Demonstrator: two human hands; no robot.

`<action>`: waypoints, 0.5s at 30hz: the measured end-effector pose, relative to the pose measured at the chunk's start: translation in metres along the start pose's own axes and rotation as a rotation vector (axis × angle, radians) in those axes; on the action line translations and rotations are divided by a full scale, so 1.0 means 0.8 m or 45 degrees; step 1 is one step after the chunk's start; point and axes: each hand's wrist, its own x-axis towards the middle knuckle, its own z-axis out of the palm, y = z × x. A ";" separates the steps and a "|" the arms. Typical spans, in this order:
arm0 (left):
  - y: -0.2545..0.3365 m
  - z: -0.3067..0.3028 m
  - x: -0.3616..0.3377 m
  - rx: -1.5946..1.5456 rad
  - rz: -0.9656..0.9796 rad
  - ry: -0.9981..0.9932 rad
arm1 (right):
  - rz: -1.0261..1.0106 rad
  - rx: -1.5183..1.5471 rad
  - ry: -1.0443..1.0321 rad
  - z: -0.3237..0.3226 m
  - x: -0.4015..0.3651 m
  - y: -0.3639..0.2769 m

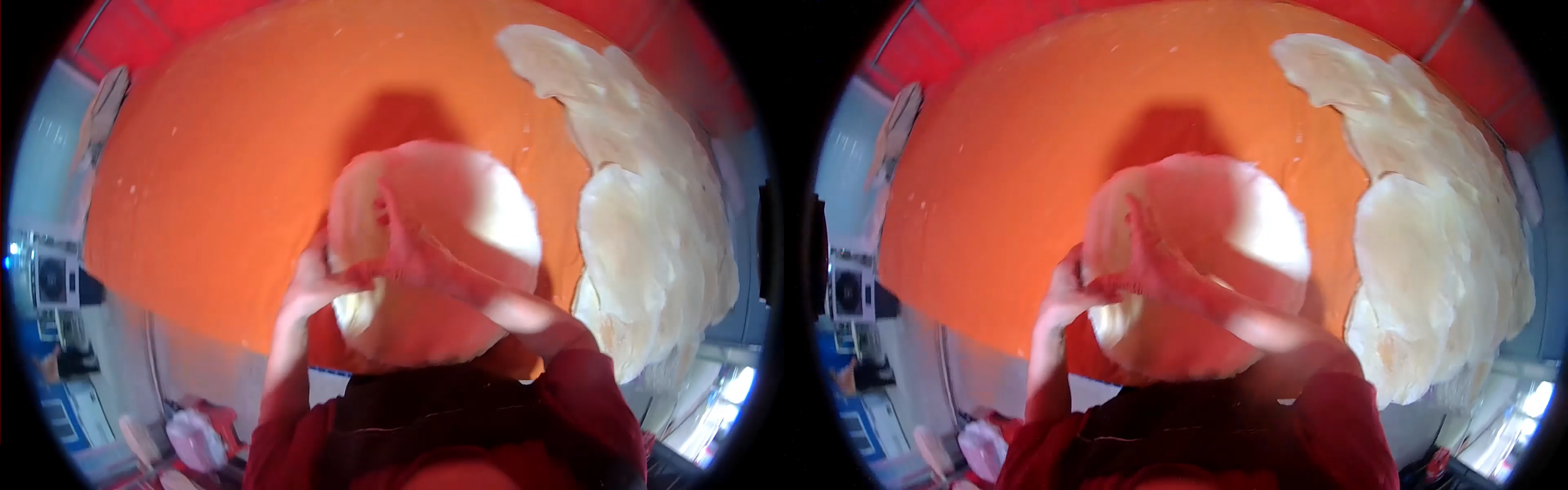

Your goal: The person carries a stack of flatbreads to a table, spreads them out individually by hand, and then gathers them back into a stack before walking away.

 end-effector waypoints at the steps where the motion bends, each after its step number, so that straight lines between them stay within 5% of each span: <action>1: 0.002 0.000 -0.002 -0.036 -0.030 0.004 | -0.024 -0.004 0.083 0.022 -0.003 -0.001; 8: -0.014 -0.010 -0.001 -0.327 0.006 -0.107 | 0.542 0.697 0.017 0.039 -0.018 0.008; 11: -0.020 -0.010 0.000 -0.298 0.015 -0.084 | 0.425 0.940 -0.096 0.055 -0.019 0.023; 15: -0.009 0.000 -0.003 -0.362 0.078 -0.101 | 0.355 0.552 0.048 0.057 -0.016 -0.010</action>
